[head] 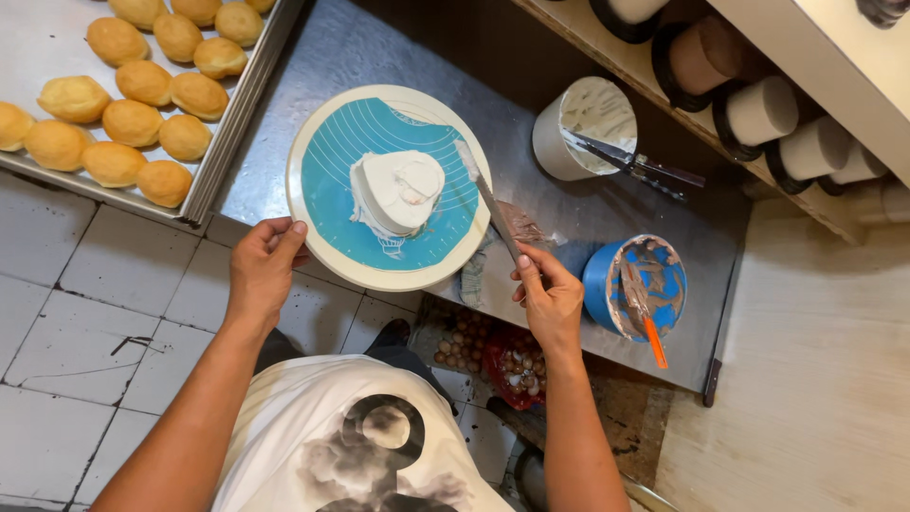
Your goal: The person applies white icing to a heart-shaped cake using a spatula, smoothing the surface and sides, and then places the cake onto a black plastic base.
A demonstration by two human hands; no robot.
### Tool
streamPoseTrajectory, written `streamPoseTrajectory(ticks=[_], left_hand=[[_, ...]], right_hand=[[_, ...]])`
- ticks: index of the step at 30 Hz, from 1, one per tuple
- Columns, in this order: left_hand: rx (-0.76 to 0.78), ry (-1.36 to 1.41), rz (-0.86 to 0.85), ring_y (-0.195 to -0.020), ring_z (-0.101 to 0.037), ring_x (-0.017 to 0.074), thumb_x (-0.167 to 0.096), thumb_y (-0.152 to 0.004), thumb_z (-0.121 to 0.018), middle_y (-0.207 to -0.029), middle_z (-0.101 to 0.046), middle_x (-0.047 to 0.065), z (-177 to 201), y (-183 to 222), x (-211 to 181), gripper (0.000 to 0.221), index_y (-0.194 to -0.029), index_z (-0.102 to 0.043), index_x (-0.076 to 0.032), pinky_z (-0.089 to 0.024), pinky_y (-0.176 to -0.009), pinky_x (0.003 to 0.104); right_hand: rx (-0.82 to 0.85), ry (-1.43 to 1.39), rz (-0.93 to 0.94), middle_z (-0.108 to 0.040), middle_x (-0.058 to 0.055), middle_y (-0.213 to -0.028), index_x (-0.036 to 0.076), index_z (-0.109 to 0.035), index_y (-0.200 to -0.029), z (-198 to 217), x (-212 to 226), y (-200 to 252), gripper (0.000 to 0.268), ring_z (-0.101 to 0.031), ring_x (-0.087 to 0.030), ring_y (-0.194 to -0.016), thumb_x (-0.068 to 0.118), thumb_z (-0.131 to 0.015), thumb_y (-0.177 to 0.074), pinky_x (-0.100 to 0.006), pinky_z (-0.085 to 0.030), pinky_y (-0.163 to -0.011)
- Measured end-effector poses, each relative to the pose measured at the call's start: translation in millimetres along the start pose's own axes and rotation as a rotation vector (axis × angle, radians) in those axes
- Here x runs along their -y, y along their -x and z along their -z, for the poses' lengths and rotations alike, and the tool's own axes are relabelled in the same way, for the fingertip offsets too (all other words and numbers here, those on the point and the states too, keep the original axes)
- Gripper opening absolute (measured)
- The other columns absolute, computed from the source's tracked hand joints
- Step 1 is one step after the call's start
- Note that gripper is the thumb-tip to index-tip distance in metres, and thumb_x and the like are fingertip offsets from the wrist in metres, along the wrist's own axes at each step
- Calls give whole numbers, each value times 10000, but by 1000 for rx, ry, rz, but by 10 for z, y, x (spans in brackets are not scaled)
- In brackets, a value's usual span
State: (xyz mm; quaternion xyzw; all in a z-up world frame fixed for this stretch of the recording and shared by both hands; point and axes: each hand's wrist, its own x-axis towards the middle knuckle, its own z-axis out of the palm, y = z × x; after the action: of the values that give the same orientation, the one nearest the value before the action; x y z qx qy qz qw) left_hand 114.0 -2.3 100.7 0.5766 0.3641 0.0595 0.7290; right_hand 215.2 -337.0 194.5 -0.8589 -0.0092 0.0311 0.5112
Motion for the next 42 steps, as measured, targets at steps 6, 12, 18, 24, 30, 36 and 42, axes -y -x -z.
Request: streamPoseTrajectory(ticks=[6,12,18,24,30,36,42], left_hand=[[-18,38,-17,-853,-709,187,-197,-1077,-684,-966,-719,123,19,-74,211,247,-1241,-672,-12,-599,-833,355],[-11,35,-49,-877,-706,184,-204,-1106,-679,-965,-689,111,72,-50,264,259,-1272,-651,-7,-610,-841,359],[-91,66,59,-793,-651,100,-346,-1147,-599,-915,-658,-1,74,108,212,235,-1153,-657,-118,-613,-787,255],[54,-168,201,-862,-703,175,-95,-1055,-602,-956,-721,87,98,160,814,35,-1041,-632,-107,-593,-831,279],[617,-828,-95,-1102,-736,302,-250,-961,-682,-1148,-793,131,-342,65,1096,376,-1308,-745,-120,-603,-916,460],[714,-1144,-994,-1273,-649,334,-307,-961,-664,-1400,-658,141,-1269,382,329,473,-1412,-643,-166,-533,-1059,500],[503,-1213,-1223,-1541,-335,427,-426,-1006,-616,-1716,-255,230,-1895,33,933,663,-1609,-472,-190,-315,-1227,594]], right_hand=[[-59,-102,-94,-712,-165,-718,103,-772,-1194,72,-239,-96,207,-655,-195,-465,145,-658,-1026,-277,-547,-399],[-315,138,-145,-719,-150,-778,125,-742,-1269,517,-579,-491,290,-662,-179,-523,84,-578,-1035,-288,-578,-435],[-418,-169,-284,-648,-40,-854,179,-613,-1479,603,-951,-286,461,-575,-100,-550,92,-536,-1032,-208,-479,-486],[-753,132,-372,-611,-50,-1076,252,-669,-1415,592,-1123,603,431,-637,-152,-744,154,-593,-1002,-320,-640,-660],[-924,648,-105,-616,-84,-972,249,-724,-1389,524,-1927,901,535,-689,-305,-908,88,-773,-881,-417,-567,-837],[-842,688,-195,-588,-103,-963,209,-706,-1414,60,-2073,1729,487,-662,-321,-903,80,-689,-944,-410,-553,-833],[-813,509,-310,-643,-175,-970,166,-696,-1411,154,-1296,2038,439,-701,-351,-796,51,-636,-991,-438,-596,-662]])
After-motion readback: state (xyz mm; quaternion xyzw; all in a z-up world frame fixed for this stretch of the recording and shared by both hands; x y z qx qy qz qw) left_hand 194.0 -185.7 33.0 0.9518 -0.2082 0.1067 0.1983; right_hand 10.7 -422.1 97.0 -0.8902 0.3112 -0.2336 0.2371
